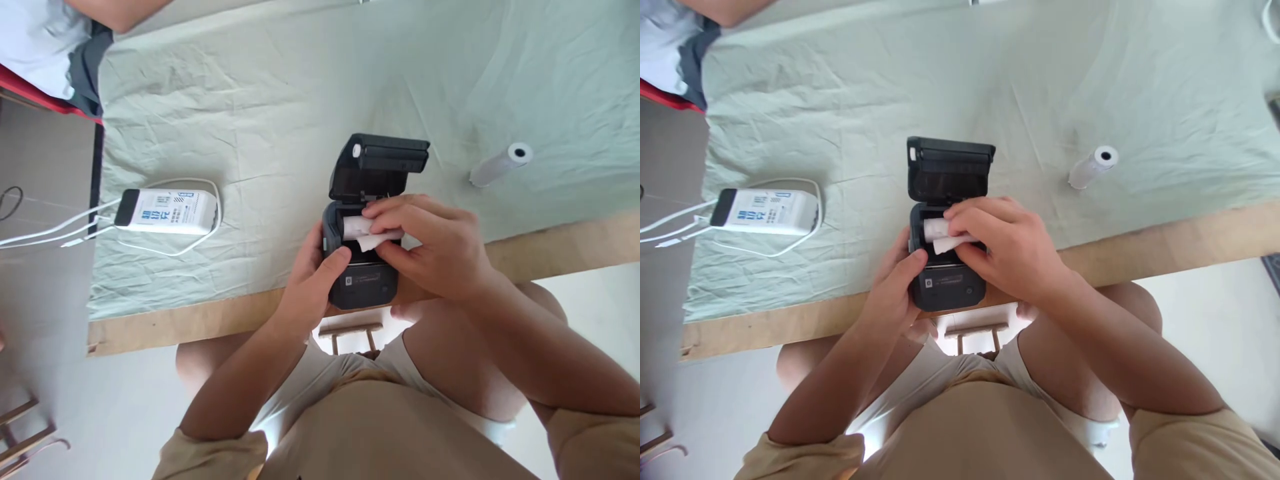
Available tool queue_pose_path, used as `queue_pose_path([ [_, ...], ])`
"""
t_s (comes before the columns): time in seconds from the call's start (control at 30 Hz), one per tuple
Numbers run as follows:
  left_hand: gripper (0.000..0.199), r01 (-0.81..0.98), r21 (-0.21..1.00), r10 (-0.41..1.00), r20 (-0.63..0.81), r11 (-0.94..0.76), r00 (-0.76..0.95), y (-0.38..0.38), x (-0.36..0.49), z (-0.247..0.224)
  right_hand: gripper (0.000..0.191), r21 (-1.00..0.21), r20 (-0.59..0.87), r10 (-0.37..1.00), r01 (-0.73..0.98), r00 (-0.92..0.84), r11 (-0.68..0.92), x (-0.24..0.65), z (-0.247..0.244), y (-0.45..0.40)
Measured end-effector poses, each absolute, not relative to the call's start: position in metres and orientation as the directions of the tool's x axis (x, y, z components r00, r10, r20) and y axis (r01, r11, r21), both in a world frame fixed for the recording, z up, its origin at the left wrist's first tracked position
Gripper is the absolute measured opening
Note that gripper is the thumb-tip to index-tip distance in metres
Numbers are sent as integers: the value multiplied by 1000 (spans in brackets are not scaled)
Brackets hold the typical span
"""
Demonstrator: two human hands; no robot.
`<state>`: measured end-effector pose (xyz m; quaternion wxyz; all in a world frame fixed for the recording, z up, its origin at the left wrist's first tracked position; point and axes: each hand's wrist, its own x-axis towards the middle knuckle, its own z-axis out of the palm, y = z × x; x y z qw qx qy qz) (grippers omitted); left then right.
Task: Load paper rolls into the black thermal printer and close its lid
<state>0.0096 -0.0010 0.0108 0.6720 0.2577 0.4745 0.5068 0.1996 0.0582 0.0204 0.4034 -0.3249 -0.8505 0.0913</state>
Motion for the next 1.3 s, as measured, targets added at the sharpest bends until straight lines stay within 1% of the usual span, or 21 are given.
queue_pose_path([
  [0.13, 46, -450, 831, 938, -343, 327, 48, -1, 9, 8, 29, -383, 683, 572, 444, -454, 810, 201, 22, 57],
  [0.27, 43, -455, 828, 935, -355, 328, 28, -2, 9, 9, 27, -349, 697, 497, 362, -516, 864, 199, 26, 46],
  [0.37, 42, -422, 841, 934, -354, 340, 46, -1, 6, 11, 19, -332, 672, 450, 304, -588, 893, 195, 23, 38],
  [0.4, 44, -405, 846, 934, -351, 346, 65, -1, 5, 12, 14, -328, 672, 441, 295, -595, 898, 194, 21, 36],
  [0.43, 47, -390, 851, 933, -349, 353, 82, 0, 5, 12, 13, -332, 678, 440, 288, -589, 898, 194, 18, 36],
  [0.5, 57, -369, 853, 928, -358, 369, 100, -1, 4, 14, 21, -355, 711, 450, 276, -541, 893, 195, 15, 37],
  [0.53, 61, -362, 852, 924, -369, 378, 95, -1, 4, 16, 18, -372, 731, 469, 288, -496, 883, 197, 14, 39],
  [0.6, 67, -340, 854, 916, -394, 394, 74, -2, 5, 18, 5, -409, 777, 531, 370, -339, 834, 202, 12, 45],
  [0.63, 70, -328, 855, 913, -404, 401, 63, -2, 6, 20, 8, -437, 785, 566, 421, -254, 795, 204, 12, 48],
  [0.7, 74, -300, 860, 907, -419, 413, 47, -3, 6, 21, 26, -531, 732, 662, 473, -163, 703, 210, 10, 54],
  [0.77, 74, -279, 868, 908, -418, 411, 40, -3, 6, 22, 42, -632, 622, 759, 447, -194, 633, 215, 7, 59],
  [0.8, 73, -269, 873, 909, -415, 408, 32, -3, 5, 22, 47, -673, 570, 793, 430, -215, 601, 217, 6, 60],
  [0.83, 73, -255, 876, 909, -417, 410, 28, -3, 5, 21, 48, -701, 548, 810, 414, -209, 581, 218, 4, 60],
  [0.9, 73, -226, 878, 904, -425, 421, 33, -3, 3, 20, 46, -725, 571, 810, 381, -134, 574, 221, 4, 60],
  [0.97, 76, -198, 878, 899, -436, 435, 45, -4, 1, 18, 40, -753, 574, 816, 344, -76, 561, 222, 5, 58],
  [1.0, 77, -193, 878, 898, -437, 437, 47, -4, 0, 18, 35, -768, 557, 826, 324, -87, 552, 222, 6, 58],
  [1.07, 81, -195, 879, 900, -432, 435, 57, -4, -1, 17, 29, -799, 489, 852, 296, -184, 523, 222, 8, 57],
  [1.1, 83, -200, 879, 901, -428, 433, 69, -4, -2, 17, 30, -813, 443, 859, 289, -257, 506, 222, 9, 58],
  [1.2, 81, -233, 874, 904, -409, 427, 122, -3, -3, 17, 47, -854, 265, 843, 291, -468, 430, 222, 10, 60],
  [1.27, 72, -260, 871, 909, -399, 417, 121, -4, -2, 18, 54, -870, 168, 826, 313, -539, 381, 222, 10, 62],
  [1.3, 68, -271, 868, 910, -399, 415, 115, -4, -1, 19, 55, -871, 144, 822, 323, -552, 369, 222, 10, 63],
])
